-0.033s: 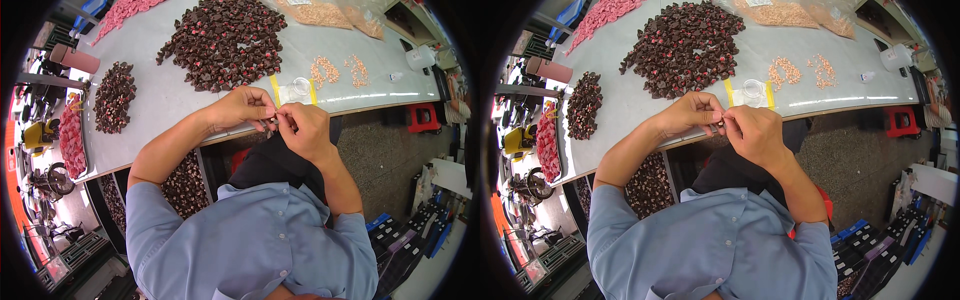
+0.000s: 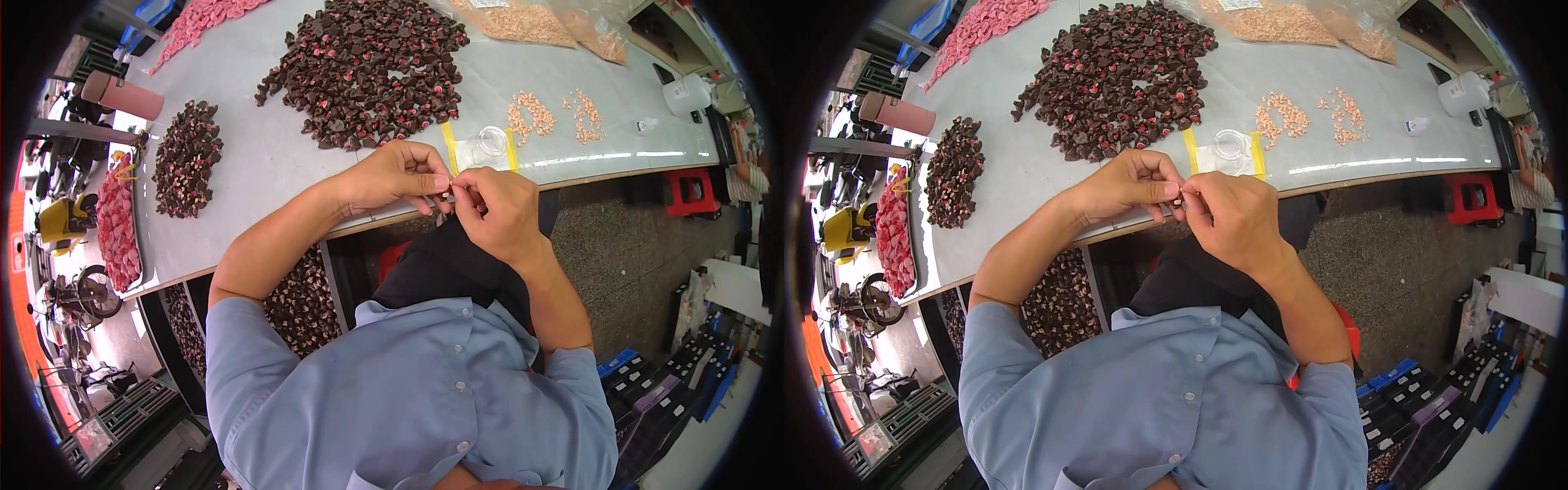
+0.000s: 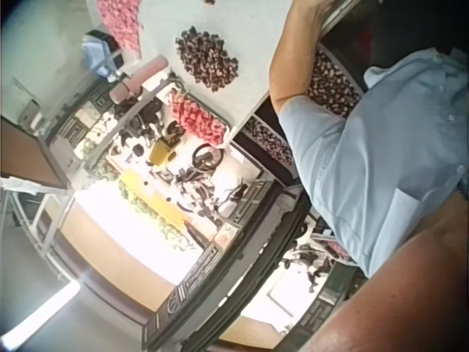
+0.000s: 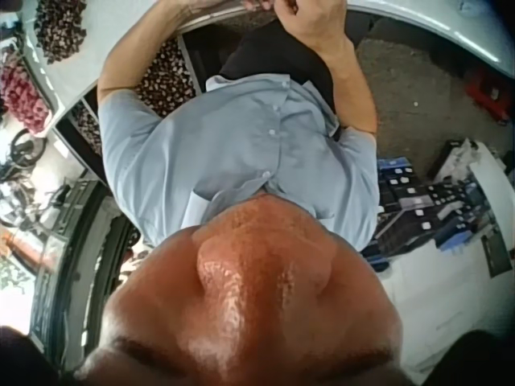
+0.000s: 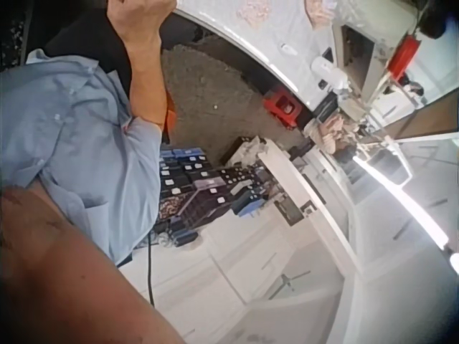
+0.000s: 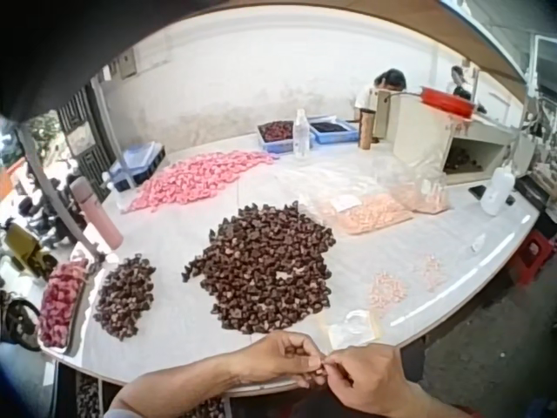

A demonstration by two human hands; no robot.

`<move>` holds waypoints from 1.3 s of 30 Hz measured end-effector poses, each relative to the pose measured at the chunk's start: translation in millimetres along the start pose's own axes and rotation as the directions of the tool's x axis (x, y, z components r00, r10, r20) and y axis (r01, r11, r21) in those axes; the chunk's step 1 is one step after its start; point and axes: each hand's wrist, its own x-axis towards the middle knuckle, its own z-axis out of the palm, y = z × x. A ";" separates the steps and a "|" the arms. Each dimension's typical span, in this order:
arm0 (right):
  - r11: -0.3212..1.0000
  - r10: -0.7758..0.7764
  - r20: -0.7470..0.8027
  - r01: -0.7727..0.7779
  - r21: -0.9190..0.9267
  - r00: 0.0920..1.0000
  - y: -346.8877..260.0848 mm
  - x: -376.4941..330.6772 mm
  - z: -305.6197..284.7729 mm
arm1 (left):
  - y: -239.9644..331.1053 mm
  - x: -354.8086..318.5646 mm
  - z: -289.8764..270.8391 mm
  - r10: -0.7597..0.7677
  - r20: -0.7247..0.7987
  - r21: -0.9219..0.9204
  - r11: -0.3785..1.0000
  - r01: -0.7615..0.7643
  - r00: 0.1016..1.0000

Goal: Bagging small plastic parts from a workbench into clear plastic bags.

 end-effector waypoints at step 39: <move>0.896 0.011 0.409 0.172 -0.409 0.913 36.2 54.8 -68.0 | -0.5 1.8 1.2 0.082 -0.020 -0.019 0.996 -0.083 0.996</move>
